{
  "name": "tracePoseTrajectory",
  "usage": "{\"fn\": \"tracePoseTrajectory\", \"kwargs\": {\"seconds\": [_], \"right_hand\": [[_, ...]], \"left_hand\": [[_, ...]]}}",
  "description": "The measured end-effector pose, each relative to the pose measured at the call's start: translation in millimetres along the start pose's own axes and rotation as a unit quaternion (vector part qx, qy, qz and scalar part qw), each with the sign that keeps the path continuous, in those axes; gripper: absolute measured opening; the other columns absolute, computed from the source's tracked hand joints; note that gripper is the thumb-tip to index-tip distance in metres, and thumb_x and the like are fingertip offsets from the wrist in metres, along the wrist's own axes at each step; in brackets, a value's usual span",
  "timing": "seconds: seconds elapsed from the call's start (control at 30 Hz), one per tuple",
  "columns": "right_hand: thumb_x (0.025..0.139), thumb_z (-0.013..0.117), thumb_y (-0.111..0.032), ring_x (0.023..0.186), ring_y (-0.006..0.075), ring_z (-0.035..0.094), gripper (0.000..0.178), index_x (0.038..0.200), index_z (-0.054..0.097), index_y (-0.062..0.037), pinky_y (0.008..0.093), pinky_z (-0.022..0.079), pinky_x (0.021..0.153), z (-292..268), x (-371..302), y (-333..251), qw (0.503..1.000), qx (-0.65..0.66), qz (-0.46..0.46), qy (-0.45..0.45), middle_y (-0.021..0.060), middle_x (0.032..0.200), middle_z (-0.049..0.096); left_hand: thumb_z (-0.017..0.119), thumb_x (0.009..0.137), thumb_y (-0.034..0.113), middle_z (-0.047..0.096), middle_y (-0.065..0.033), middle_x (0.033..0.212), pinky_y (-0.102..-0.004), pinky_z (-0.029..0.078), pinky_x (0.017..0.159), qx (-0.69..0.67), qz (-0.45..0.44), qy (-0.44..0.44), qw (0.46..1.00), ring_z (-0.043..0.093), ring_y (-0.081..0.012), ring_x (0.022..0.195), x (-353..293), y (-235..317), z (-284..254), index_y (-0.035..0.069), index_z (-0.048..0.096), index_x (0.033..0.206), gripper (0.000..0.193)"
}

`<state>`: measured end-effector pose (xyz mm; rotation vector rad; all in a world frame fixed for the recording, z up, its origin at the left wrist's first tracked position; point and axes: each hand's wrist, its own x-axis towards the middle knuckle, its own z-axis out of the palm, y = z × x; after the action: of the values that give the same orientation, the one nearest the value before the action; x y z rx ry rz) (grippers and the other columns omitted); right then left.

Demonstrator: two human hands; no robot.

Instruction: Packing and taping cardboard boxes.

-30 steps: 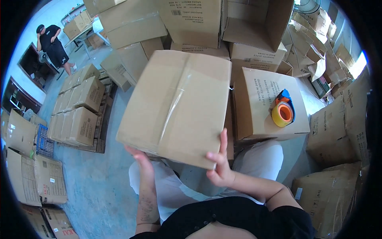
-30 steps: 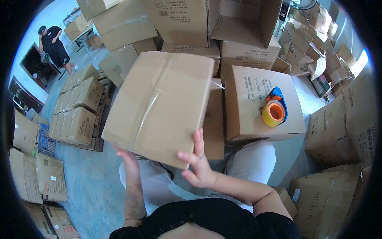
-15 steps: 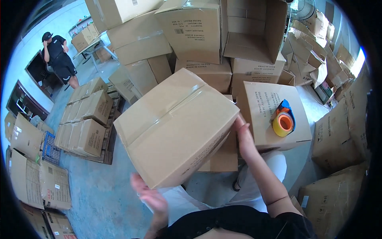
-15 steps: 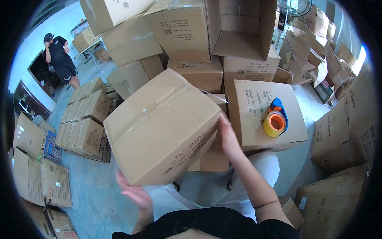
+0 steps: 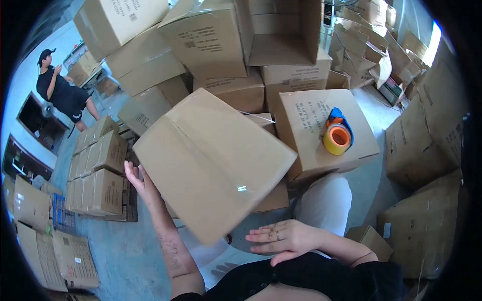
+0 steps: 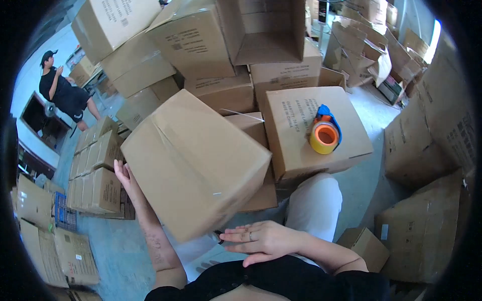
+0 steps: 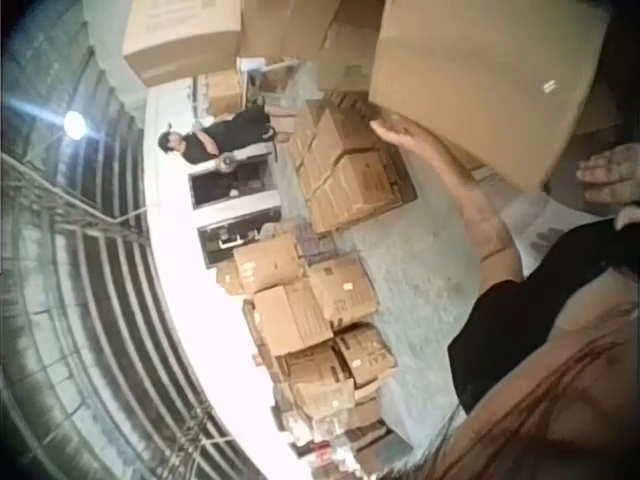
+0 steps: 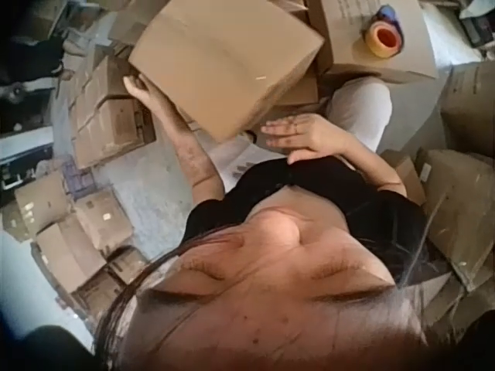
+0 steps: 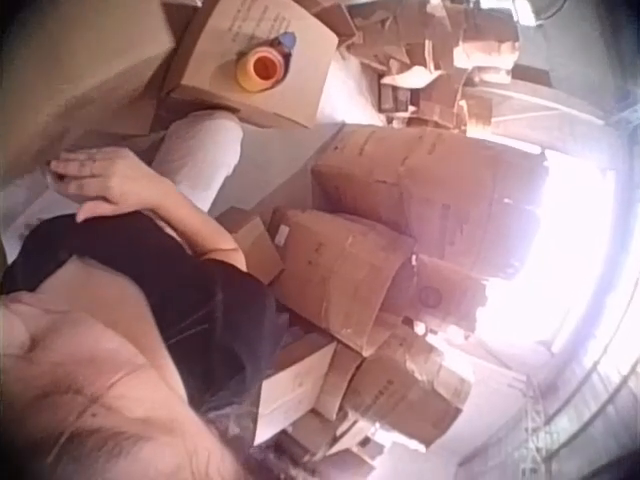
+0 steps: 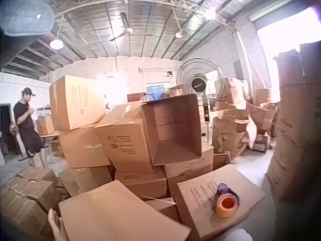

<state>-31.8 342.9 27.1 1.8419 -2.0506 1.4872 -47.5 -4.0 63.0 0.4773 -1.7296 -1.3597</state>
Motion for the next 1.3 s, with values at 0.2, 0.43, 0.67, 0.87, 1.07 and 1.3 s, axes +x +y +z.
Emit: {"fn": "tracePoseTrajectory", "kwargs": {"seconds": [0.2, 0.43, 0.67, 0.87, 1.07, 1.3], "right_hand": [[0.096, 0.056, -0.017, 0.095, 0.0286, 0.068, 0.023, 0.105, 0.070, -0.0020, 0.0343, 0.052, 0.085, -102.3, -27.7, 34.9, 0.860, -0.258, 0.222, 0.380, 0.0125, 0.100, 0.072], [0.082, 0.073, -0.014, 0.085, 0.0247, 0.066, 0.040, 0.117, 0.062, 0.0002, 0.0342, 0.051, 0.079, -208.0, -86.8, 142.6, 0.792, -0.178, 0.499, 0.304, 0.0163, 0.090, 0.068], [0.089, 0.064, -0.004, 0.084, 0.0245, 0.067, 0.025, 0.113, 0.058, -0.0013, 0.0343, 0.052, 0.077, -145.8, -32.6, 65.3, 0.810, -0.263, 0.367, 0.373, 0.0172, 0.090, 0.068], [0.092, 0.058, 0.001, 0.098, 0.0277, 0.067, 0.033, 0.125, 0.053, 0.0018, 0.0350, 0.053, 0.083, -58.3, -4.0, -32.3, 0.831, -0.298, 0.292, 0.368, 0.0206, 0.113, 0.064], [0.090, 0.069, -0.026, 0.121, 0.0297, 0.059, 0.055, 0.132, 0.047, 0.0005, 0.0370, 0.048, 0.099, -43.7, -8.5, -56.2, 0.916, -0.015, 0.200, 0.348, 0.0193, 0.126, 0.061], [0.077, 0.074, -0.063, 0.109, 0.0137, 0.057, 0.086, 0.130, 0.050, 0.0004, 0.0297, 0.047, 0.094, -69.6, -12.0, -36.8, 0.849, 0.402, 0.325, 0.106, 0.0079, 0.118, 0.061]], "left_hand": [[0.031, 0.103, 0.056, 0.034, -0.0122, 0.155, -0.0405, 0.027, 0.116, -0.267, -0.126, -0.213, 0.931, 0.031, -0.0239, 0.143, -28.4, -4.8, -20.6, 0.006, 0.032, 0.151, 0.070], [0.034, 0.102, 0.055, 0.029, -0.0211, 0.156, -0.0450, 0.023, 0.119, -0.479, -0.082, -0.102, 0.868, 0.030, -0.0312, 0.144, -68.6, 50.0, -29.6, -0.005, 0.031, 0.146, 0.075], [0.047, 0.099, 0.051, 0.045, -0.0195, 0.142, -0.0444, 0.044, 0.103, -0.210, 0.272, -0.542, 0.766, 0.052, -0.0298, 0.123, -128.3, 45.2, -17.7, 0.002, 0.040, 0.141, 0.065], [0.073, 0.088, 0.034, 0.046, -0.0159, 0.139, -0.0389, 0.043, 0.103, -0.277, -0.173, -0.511, 0.795, 0.054, -0.0233, 0.121, -196.2, 62.6, 72.6, -0.001, 0.027, 0.145, 0.081], [0.070, 0.090, 0.027, 0.048, -0.0129, 0.132, -0.0368, 0.039, 0.107, -0.275, -0.141, -0.527, 0.792, 0.051, -0.0190, 0.122, -198.2, 64.0, 68.5, 0.002, 0.030, 0.143, 0.071], [0.073, 0.087, 0.031, 0.057, -0.0133, 0.123, -0.0357, 0.047, 0.095, -0.180, -0.046, -0.604, 0.775, 0.059, -0.0235, 0.109, -183.8, 59.3, 44.5, 0.006, 0.043, 0.138, 0.065]]}}
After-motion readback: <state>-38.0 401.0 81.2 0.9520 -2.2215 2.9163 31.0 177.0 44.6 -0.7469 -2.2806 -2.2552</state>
